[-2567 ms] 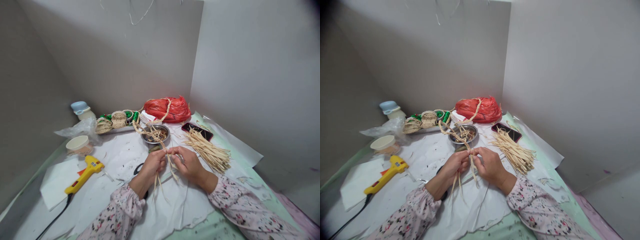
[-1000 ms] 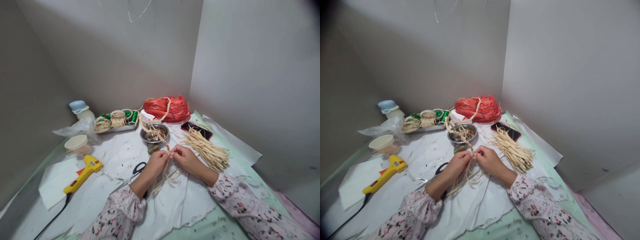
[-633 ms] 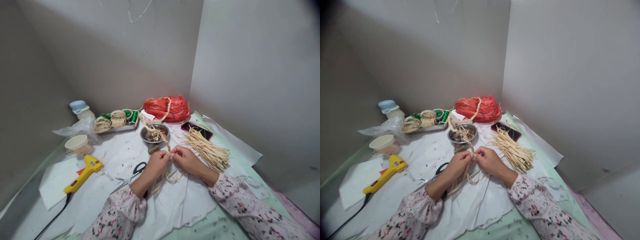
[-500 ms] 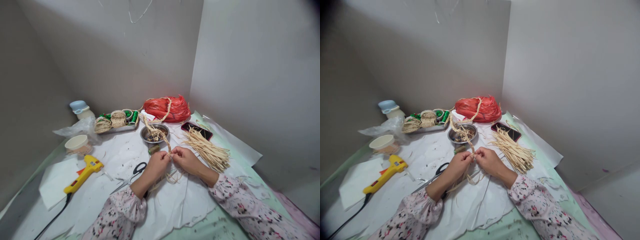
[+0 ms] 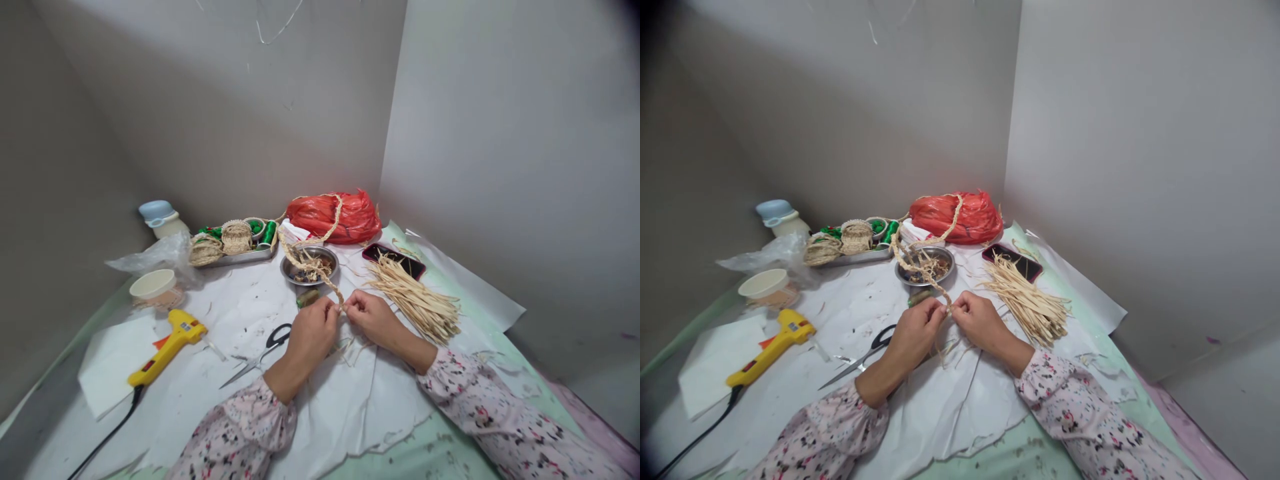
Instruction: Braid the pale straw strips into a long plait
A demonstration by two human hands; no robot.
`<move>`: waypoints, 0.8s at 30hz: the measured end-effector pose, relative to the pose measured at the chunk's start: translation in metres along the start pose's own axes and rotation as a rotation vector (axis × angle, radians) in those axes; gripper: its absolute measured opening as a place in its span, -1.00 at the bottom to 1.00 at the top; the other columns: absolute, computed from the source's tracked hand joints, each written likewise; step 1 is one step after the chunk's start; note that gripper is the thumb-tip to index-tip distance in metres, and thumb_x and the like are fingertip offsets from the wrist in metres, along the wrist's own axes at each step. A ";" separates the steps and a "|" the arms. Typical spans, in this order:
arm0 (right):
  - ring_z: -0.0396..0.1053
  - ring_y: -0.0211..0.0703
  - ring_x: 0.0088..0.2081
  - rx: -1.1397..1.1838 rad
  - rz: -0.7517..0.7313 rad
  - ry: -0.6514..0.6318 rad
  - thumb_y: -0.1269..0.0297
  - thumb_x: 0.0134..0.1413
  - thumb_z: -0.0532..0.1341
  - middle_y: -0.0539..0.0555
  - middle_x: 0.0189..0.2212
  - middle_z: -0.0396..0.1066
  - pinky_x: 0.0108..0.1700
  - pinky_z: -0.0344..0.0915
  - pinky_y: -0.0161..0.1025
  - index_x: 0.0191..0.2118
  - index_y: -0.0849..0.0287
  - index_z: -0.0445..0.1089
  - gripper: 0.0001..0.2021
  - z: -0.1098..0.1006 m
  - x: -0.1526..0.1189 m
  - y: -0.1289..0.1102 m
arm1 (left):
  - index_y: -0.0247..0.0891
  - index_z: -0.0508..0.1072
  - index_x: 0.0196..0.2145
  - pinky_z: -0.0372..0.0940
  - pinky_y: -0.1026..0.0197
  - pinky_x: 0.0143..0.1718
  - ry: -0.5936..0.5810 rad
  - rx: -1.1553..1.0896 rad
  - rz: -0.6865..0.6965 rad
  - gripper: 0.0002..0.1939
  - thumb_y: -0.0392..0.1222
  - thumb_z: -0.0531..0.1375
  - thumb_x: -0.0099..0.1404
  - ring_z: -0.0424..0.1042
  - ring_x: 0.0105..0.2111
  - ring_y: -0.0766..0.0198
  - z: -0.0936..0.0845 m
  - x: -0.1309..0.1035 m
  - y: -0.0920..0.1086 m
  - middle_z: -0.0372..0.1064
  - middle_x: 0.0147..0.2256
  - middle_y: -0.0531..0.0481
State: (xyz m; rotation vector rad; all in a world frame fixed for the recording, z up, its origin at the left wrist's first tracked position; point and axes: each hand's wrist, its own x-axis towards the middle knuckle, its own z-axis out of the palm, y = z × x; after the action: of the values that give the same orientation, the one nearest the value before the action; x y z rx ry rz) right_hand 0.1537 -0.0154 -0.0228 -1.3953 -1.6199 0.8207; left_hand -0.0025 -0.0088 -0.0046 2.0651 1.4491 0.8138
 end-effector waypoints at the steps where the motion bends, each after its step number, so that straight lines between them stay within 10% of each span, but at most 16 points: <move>1: 0.20 -0.28 -0.53 -0.003 0.000 0.004 0.32 -0.01 0.14 -0.08 -0.60 0.30 -0.45 0.10 -0.35 -0.45 0.17 0.33 -0.92 0.000 0.000 0.000 | -0.22 0.36 -0.48 0.00 0.26 -0.39 0.025 0.010 -0.007 -0.77 -0.15 0.03 0.29 0.28 -0.46 0.24 0.000 0.000 0.000 0.34 -0.51 0.01; 24: 0.27 -0.25 -0.46 0.024 -0.005 0.055 0.33 0.06 0.08 -0.06 -0.52 0.35 -0.40 0.17 -0.33 -0.40 0.16 0.30 -0.91 0.001 -0.002 -0.001 | -0.24 0.47 -0.42 -0.06 0.21 -0.44 -0.055 0.209 0.123 -0.70 -0.18 -0.02 0.32 0.32 -0.52 0.19 0.012 -0.015 0.012 0.44 -0.46 -0.15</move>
State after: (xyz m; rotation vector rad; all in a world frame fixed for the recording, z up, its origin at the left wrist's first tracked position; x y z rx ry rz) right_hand 0.1523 -0.0177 -0.0233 -1.3849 -1.5661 0.7904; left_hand 0.0103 -0.0280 -0.0079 2.3325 1.4418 0.6702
